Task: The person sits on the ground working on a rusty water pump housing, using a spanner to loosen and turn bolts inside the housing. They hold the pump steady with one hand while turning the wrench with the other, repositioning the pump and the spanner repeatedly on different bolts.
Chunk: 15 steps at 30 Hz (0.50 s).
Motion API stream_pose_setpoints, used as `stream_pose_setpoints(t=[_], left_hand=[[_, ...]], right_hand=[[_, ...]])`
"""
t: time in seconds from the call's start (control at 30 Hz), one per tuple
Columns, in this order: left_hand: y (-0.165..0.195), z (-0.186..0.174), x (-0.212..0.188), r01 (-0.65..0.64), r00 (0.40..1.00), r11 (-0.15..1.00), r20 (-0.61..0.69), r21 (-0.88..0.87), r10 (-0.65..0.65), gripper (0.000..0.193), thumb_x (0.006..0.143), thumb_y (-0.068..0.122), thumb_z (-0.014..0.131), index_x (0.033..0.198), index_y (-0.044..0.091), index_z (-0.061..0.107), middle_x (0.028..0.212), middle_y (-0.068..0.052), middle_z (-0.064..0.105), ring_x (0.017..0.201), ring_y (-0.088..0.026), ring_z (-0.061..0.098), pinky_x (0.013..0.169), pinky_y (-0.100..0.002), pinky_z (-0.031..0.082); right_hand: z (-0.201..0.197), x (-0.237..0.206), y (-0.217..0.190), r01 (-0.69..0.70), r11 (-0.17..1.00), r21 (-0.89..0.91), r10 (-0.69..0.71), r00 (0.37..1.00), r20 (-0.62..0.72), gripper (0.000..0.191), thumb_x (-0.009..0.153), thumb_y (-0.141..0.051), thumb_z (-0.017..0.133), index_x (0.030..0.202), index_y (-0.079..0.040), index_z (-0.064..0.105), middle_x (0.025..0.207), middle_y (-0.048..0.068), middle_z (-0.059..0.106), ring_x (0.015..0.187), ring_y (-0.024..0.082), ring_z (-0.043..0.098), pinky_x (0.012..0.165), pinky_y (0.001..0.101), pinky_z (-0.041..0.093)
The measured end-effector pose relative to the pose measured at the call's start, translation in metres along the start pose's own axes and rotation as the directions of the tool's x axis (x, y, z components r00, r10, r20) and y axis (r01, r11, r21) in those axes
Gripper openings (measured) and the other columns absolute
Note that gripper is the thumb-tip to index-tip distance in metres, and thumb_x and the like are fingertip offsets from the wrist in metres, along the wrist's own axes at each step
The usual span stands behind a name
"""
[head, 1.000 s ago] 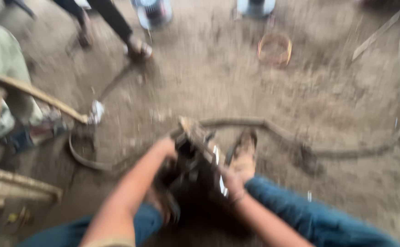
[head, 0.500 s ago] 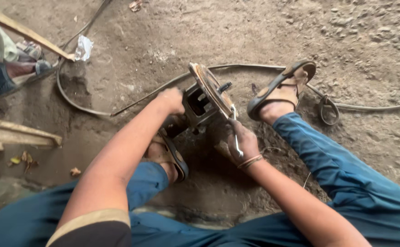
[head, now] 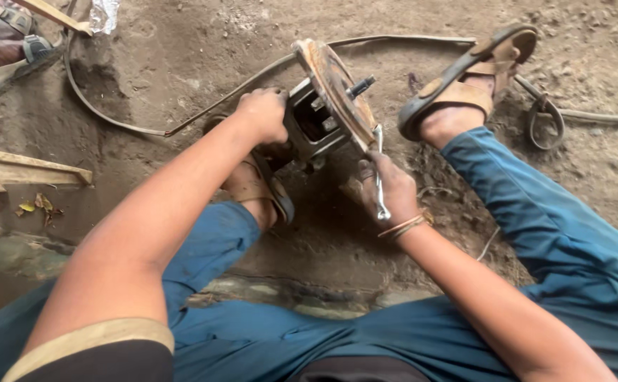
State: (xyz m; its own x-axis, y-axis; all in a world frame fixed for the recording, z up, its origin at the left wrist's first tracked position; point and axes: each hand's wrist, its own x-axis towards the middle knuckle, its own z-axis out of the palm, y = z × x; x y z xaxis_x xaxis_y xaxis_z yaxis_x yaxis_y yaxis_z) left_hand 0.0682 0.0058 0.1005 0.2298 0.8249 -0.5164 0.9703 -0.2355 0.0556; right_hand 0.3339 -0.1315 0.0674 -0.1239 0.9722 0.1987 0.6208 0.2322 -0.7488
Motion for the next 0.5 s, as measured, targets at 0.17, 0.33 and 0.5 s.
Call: stream_pose_setpoints(t=[0.17,0.33,0.5], left_hand=[[-0.013,-0.010,0.028,0.159,0.964,0.980,0.233,-0.118,-0.128,0.050,0.072,0.037,0.074,0.105,0.000,0.075,0.109,-0.022,0.075,0.102,-0.036,0.073,0.091,-0.044,0.058],[-0.010,-0.013,0.040,0.187,0.974,0.966,0.163,-0.176,-0.159,0.046,0.069,0.033,0.073,0.105,0.005,0.076,0.111,-0.018,0.073,0.104,-0.034,0.070,0.091,-0.044,0.056],[-0.014,-0.012,0.040,0.189,0.978,0.948,0.138,-0.256,-0.158,0.046,0.069,0.031,0.071,0.108,0.008,0.076,0.112,-0.016,0.073,0.104,-0.033,0.070,0.091,-0.042,0.056]], right_hand=[[-0.004,0.023,-0.022,-0.018,0.999,-0.028,0.019,0.998,0.060,0.013,0.102,-0.014,0.066,0.112,-0.006,0.068,0.081,0.022,0.069,0.073,0.040,0.069,0.065,0.0498,0.054],[-0.001,0.030,-0.037,0.045,0.996,-0.073,-0.042,0.998,0.039,0.011,0.102,-0.015,0.066,0.108,-0.005,0.067,0.079,0.021,0.070,0.069,0.038,0.069,0.064,0.0469,0.055],[-0.012,0.025,-0.045,0.106,0.990,-0.093,-0.099,0.992,0.071,0.016,0.102,-0.013,0.065,0.117,-0.006,0.068,0.085,0.018,0.072,0.070,0.033,0.071,0.063,0.0427,0.056]])
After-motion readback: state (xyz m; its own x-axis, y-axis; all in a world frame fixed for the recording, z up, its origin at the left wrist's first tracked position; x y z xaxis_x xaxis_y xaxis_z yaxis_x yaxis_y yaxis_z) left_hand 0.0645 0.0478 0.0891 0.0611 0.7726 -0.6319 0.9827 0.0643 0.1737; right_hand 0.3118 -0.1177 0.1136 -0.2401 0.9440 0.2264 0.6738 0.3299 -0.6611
